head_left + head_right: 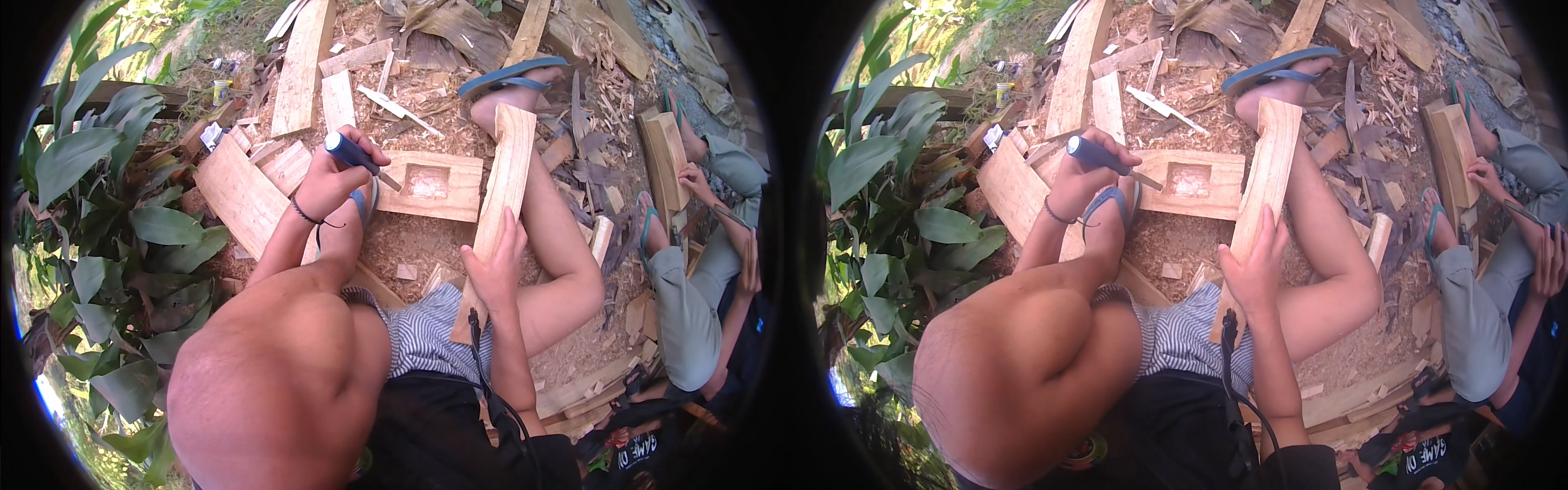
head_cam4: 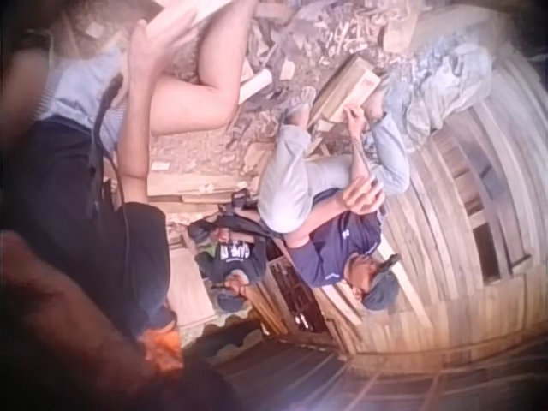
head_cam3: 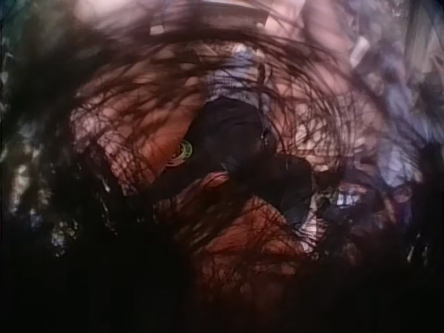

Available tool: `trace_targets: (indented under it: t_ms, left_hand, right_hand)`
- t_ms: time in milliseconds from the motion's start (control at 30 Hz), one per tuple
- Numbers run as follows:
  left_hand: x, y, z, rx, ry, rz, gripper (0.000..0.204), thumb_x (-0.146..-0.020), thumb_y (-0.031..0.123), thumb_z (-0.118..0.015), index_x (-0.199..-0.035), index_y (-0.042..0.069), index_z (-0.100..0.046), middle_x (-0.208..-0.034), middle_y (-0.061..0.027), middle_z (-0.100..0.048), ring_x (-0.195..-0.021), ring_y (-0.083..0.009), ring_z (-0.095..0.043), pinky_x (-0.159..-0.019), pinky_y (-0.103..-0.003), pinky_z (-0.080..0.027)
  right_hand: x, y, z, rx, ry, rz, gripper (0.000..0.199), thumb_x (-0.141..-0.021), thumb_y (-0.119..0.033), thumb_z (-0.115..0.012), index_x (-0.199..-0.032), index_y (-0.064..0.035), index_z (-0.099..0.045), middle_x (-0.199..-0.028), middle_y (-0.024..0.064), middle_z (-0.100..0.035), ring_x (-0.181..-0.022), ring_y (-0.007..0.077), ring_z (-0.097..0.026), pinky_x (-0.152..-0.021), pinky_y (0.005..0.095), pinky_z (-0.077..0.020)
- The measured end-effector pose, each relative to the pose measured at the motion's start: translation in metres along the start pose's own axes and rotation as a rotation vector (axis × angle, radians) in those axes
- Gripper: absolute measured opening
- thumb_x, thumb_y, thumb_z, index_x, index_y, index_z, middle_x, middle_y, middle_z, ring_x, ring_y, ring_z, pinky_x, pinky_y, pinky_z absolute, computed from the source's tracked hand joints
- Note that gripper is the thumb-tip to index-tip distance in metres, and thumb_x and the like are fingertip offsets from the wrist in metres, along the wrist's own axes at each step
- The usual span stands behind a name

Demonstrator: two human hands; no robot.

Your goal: The person carves a piece of wood using a chisel and a piece of wood as a mallet while sitting on the ground outdoors.

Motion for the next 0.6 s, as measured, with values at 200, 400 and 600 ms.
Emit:
trace_targets:
  t_ms: [200,400,600]
  left_hand:
    - [0.000,0.000,0.000,-0.018,0.001,-0.020,0.031,-0.083,-0.007,-0.061,-0.110,0.003,-0.053,-0.110,-0.0108,-0.067,-0.106,-0.0171,-0.064,-0.095,-0.033,-0.051]
    - [0.003,0.002,-0.012,-0.125,-0.135,-0.043,0.033,-0.092,-0.003,-0.068,-0.120,0.004,-0.052,-0.114,-0.0086,-0.066,-0.108,-0.0138,-0.063,-0.093,-0.030,-0.054]
    - [-0.006,-0.001,0.013,0.023,0.236,-0.092,0.034,-0.088,-0.001,-0.074,-0.113,0.003,-0.051,-0.112,-0.0101,-0.066,-0.102,-0.0142,-0.066,-0.085,-0.028,-0.057]
  right_hand:
    - [0.000,0.001,0.000,0.005,-0.008,-0.016,0.092,-0.078,-0.019,-0.074,-0.153,-0.0023,-0.024,-0.143,0.0285,-0.030,-0.128,0.0470,-0.043,-0.107,0.0504,-0.0400]
    - [0.000,0.003,-0.001,-0.023,-0.016,-0.016,0.093,-0.079,-0.020,-0.074,-0.154,-0.0015,-0.023,-0.143,0.0311,-0.029,-0.130,0.0487,-0.041,-0.108,0.0520,-0.0385]
    - [0.000,0.003,-0.001,-0.028,-0.021,-0.019,0.092,-0.079,-0.020,-0.074,-0.154,-0.0008,-0.023,-0.142,0.0307,-0.030,-0.130,0.0480,-0.041,-0.109,0.0522,-0.0375]
Point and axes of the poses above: each hand's wrist, its own x-axis away from the middle knuckle, its own z-axis out of the back of the hand, y = z × x, the point moved 9 cm from there along -x, towards the middle knuckle
